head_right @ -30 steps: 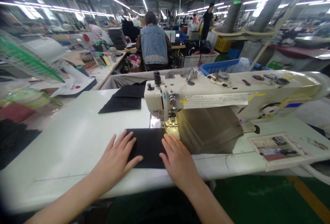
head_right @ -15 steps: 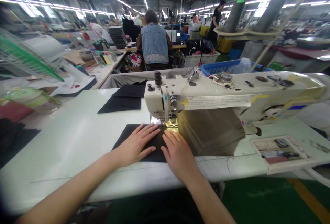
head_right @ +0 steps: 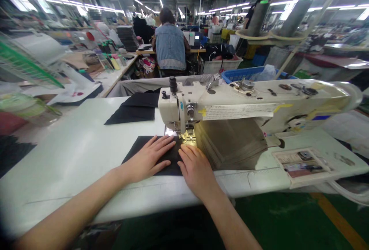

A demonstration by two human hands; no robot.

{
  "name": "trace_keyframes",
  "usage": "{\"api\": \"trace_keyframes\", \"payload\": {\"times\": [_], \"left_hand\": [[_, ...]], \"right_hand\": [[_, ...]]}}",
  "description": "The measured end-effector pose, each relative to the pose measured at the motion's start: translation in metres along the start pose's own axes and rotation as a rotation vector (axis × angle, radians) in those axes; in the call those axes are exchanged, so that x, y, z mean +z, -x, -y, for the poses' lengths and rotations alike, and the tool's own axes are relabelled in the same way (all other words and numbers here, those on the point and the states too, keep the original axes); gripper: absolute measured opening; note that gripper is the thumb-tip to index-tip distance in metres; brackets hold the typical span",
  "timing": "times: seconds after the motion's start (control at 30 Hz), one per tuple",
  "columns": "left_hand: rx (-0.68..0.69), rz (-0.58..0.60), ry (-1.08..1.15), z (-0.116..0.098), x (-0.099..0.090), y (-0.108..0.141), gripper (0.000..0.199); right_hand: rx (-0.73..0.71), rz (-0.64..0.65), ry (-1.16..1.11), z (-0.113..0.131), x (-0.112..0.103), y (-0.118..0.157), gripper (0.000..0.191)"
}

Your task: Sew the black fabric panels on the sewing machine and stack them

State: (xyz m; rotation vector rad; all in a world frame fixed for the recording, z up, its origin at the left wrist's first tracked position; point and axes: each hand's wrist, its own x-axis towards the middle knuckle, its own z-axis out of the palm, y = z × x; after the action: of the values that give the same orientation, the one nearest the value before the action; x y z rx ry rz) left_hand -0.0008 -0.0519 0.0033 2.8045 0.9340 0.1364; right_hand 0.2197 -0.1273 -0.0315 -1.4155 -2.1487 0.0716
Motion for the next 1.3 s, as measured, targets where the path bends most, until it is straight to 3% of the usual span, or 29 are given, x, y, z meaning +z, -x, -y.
{"api": "trace_keyframes", "payload": {"times": [0.17,0.27,0.4,0.6,0.9,1.17,1.3], "left_hand": [[0.197,0.053,0.062,-0.032,-0.001,0.023,0.046],[0.221,0.021,0.058,-0.045,0.001,0.034,0.047],[0.239,-0.026,0.057,-0.046,0.003,0.036,0.045],[0.235,-0.05,0.057,-0.035,0.003,0.027,0.042],[0.203,-0.087,0.067,-0.003,0.004,0.002,0.042],[0.184,-0.074,0.052,0.024,-0.002,-0.025,0.041],[0.192,-0.074,0.074,0.036,-0.007,-0.037,0.04]], "right_hand": [[-0.102,-0.037,-0.027,0.008,-0.011,0.029,0.028],[-0.126,-0.048,-0.038,0.013,-0.017,0.043,0.028],[-0.134,-0.063,-0.037,0.014,-0.019,0.047,0.027],[-0.069,-0.053,-0.034,0.011,-0.016,0.035,0.023],[-0.024,-0.084,0.064,0.004,-0.014,0.016,0.021],[0.082,-0.257,0.246,-0.024,-0.048,0.026,0.024],[0.115,-0.214,0.292,-0.053,-0.066,0.037,0.036]]}}
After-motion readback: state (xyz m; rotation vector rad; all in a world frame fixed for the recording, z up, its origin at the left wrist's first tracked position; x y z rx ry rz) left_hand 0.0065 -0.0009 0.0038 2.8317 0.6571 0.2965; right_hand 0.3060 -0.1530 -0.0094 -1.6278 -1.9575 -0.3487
